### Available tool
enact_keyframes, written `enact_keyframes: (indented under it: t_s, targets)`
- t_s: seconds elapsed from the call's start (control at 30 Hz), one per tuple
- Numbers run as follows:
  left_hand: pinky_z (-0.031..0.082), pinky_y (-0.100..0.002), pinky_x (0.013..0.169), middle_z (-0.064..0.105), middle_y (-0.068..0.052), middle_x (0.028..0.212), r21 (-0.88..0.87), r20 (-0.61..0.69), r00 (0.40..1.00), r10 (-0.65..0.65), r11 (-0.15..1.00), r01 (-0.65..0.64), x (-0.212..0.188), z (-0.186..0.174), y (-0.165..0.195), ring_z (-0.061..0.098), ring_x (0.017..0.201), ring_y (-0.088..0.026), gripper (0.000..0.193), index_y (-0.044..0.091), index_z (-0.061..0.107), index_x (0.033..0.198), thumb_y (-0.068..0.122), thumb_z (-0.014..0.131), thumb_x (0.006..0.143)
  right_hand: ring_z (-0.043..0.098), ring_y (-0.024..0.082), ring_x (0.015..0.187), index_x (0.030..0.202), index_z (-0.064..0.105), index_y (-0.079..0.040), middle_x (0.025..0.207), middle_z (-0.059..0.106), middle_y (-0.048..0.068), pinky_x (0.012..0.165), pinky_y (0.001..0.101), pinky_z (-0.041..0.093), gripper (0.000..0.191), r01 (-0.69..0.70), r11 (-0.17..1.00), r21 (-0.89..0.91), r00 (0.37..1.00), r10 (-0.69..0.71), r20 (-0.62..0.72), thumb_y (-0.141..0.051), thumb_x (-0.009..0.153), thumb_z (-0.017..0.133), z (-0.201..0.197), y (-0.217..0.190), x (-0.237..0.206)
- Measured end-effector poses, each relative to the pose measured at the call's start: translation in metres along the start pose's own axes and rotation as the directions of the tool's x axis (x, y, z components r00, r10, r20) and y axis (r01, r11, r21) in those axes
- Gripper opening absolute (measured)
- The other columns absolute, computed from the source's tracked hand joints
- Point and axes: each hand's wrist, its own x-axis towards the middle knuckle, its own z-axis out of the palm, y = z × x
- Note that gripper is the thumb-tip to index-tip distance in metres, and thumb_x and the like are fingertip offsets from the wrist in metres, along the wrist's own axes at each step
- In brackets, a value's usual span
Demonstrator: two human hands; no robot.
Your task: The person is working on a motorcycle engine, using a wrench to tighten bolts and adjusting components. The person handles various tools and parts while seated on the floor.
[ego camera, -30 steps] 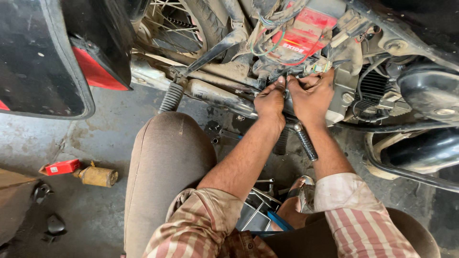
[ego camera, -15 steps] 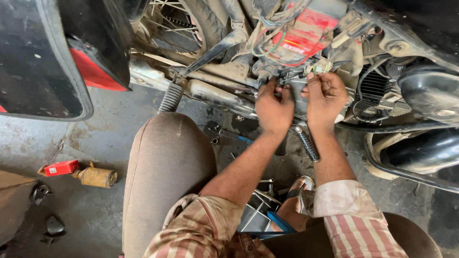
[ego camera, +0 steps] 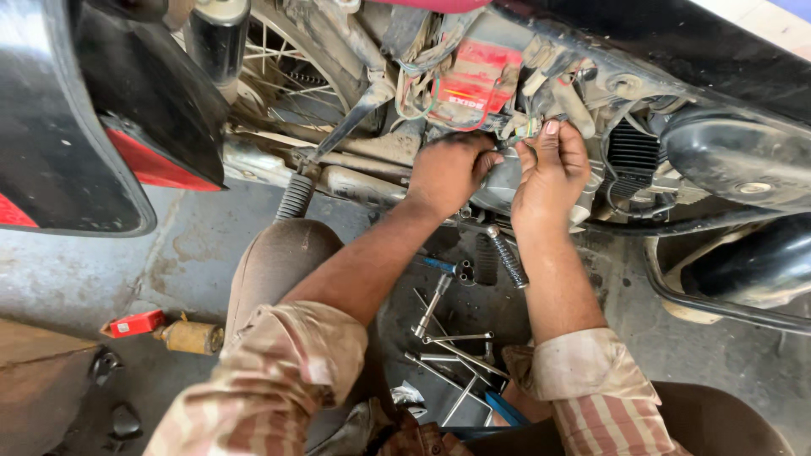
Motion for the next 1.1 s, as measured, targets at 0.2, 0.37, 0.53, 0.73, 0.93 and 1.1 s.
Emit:
enact_keyframes:
  t_s: [0.2,0.37,0.53,0.73,0.93,1.1]
  targets:
    - [0.056,-0.051,0.057,0.070,-0.015,0.067,0.225,0.102,0.995,-0.023,0.974,-0.001,0.014,0.007,0.008,0.070,0.062,-0.037,0.046,0.012,0.074,0.080,0.056,0.067,0.090,0.061,0.010,0.082,0.103,0.069,-0.001,0.093,0.068,0.002,0.078,0.0271,0.054,0.007,0.071,0.996,0.059,0.997,-0.072,0.013,-0.007,0.104,0.069,-0.004,0.007,0.008]
    - [0.056,-0.049,0.053,0.069,-0.015,0.064,0.211,0.022,0.993,0.116,0.970,-0.118,0.016,0.013,0.004,0.068,0.055,-0.037,0.044,0.009,0.073,0.076,0.046,0.062,0.096,0.058,0.009,0.081,0.103,0.071,0.001,0.093,0.068,0.002,0.073,0.0258,0.049,0.006,0.086,0.987,0.136,0.995,-0.091,0.030,-0.005,0.104,0.068,-0.002,0.009,0.010]
    - [0.055,-0.049,0.057,0.069,-0.014,0.067,0.185,0.064,0.982,0.180,0.964,-0.189,0.016,0.006,-0.003,0.067,0.059,-0.037,0.045,0.010,0.072,0.076,0.041,0.056,0.105,0.063,0.010,0.086,0.103,0.070,-0.001,0.095,0.069,0.001,0.080,0.0268,0.055,0.005,0.033,0.988,0.152,0.999,-0.036,0.019,-0.006,0.103,0.069,-0.002,0.007,0.009]
    - [0.053,-0.048,0.048,0.068,-0.014,0.061,0.215,0.066,0.980,0.186,0.957,-0.196,0.020,0.002,0.000,0.067,0.054,-0.036,0.053,0.007,0.073,0.073,0.056,0.062,0.091,0.056,0.010,0.073,0.100,0.074,-0.003,0.086,0.068,0.001,0.061,0.0249,0.039,0.008,0.007,0.998,0.065,1.000,-0.005,-0.028,-0.010,0.101,0.072,-0.003,0.004,0.009]
    - [0.054,-0.048,0.056,0.068,-0.013,0.068,0.241,0.106,0.967,0.231,0.938,-0.250,0.022,-0.001,-0.002,0.068,0.062,-0.035,0.048,0.009,0.074,0.077,0.046,0.059,0.104,0.060,0.008,0.085,0.104,0.074,-0.003,0.093,0.070,-0.001,0.081,0.0254,0.051,0.008,0.024,0.998,0.056,0.999,-0.023,-0.031,-0.009,0.099,0.075,-0.005,0.005,0.010]
    - [0.054,-0.048,0.051,0.067,-0.015,0.060,0.192,0.107,0.969,0.222,0.952,-0.239,0.024,-0.006,0.002,0.068,0.055,-0.035,0.051,0.005,0.074,0.072,0.052,0.064,0.091,0.062,0.010,0.085,0.105,0.075,-0.003,0.095,0.071,0.001,0.081,0.0281,0.052,0.009,0.032,0.998,0.057,0.999,-0.032,0.002,-0.011,0.100,0.076,-0.008,0.006,0.011]
